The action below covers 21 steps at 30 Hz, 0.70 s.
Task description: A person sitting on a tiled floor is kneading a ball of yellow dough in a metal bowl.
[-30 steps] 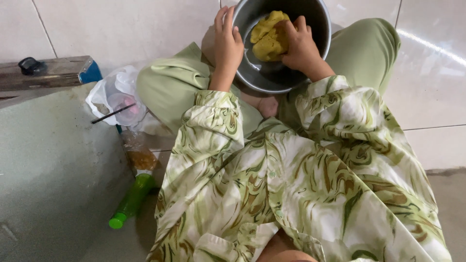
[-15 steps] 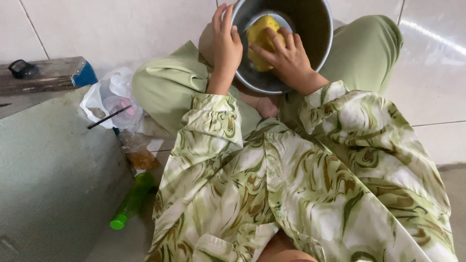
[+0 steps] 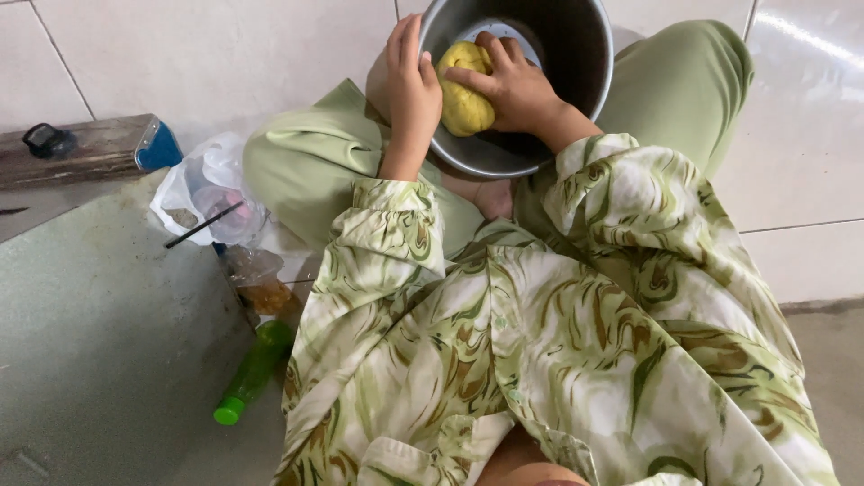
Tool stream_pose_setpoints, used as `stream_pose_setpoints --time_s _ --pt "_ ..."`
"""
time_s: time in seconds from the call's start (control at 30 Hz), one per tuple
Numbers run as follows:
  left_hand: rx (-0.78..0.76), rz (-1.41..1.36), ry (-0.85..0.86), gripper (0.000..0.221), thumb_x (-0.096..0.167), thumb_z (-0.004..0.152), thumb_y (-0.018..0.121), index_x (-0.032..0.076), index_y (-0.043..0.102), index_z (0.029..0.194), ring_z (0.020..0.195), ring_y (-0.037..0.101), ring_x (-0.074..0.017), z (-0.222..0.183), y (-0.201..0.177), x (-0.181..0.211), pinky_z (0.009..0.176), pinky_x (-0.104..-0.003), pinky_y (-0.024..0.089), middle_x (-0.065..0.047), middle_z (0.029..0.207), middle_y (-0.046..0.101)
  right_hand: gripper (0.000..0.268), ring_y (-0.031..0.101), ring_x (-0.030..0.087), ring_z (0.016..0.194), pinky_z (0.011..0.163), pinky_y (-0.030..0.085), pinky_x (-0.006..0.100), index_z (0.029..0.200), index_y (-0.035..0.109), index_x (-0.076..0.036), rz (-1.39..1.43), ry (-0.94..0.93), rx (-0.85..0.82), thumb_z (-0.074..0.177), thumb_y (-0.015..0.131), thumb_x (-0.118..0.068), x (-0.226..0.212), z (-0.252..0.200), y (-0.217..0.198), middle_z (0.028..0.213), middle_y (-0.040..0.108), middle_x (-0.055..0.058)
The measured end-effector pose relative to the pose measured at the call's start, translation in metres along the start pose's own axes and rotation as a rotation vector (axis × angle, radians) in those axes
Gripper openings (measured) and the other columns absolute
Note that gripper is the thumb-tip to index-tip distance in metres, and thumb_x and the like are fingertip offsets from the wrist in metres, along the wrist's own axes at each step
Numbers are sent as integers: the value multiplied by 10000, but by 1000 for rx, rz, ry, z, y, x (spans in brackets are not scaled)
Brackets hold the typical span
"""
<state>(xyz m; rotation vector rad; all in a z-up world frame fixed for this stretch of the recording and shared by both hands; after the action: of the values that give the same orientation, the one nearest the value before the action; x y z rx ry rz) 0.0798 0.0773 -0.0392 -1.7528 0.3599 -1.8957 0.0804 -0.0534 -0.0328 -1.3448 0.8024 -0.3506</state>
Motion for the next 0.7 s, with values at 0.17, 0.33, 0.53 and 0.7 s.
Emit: stream_pose_setpoints --time_s 0.17,0.33,0.53,0.7 --pt "11 35 11 552 -102 862 538 110 376 1345 1299 471 -297 -1 -3 1 1108 -376 434 -99 1365 422 771 476 303 935 619 547 347 1250 557 -372 -180 20 68 532 794 -219 -7 2 -21 1156 434 81" --pt "21 -13 17 554 -108 866 528 100 369 1354 1316 453 -292 -4 1 -5 1129 -371 410 -100 1383 408 832 466 278 903 620 528 327 1265 537 -371 -281 102 46 491 807 -232 2 -15 -33 1172 424 82" --pt "19 -6 0 566 -122 839 533 108 390 1336 1300 463 -296 0 1 -1 1110 -379 421 -99 1367 417 1105 89 445 1354 841 393 776 1524 286 -365 -51 243 -141 606 817 -674 15 -18 8 1511 56 162" --pt "23 36 19 563 -98 863 554 103 370 1356 1305 477 -310 -3 4 -5 1115 -388 432 -114 1380 424 710 432 420 1020 648 450 511 1399 489 -379 -339 278 135 783 728 -636 8 -3 9 1333 350 175"
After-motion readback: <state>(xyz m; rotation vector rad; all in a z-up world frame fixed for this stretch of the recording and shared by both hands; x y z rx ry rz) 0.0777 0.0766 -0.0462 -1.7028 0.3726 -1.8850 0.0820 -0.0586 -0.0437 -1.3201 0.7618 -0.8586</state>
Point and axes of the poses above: each hand's wrist, its own z-axis towards the middle knuckle, its own y-axis out of the palm, x = y × z, the point moved 9 cm from there along z, towards the middle knuckle
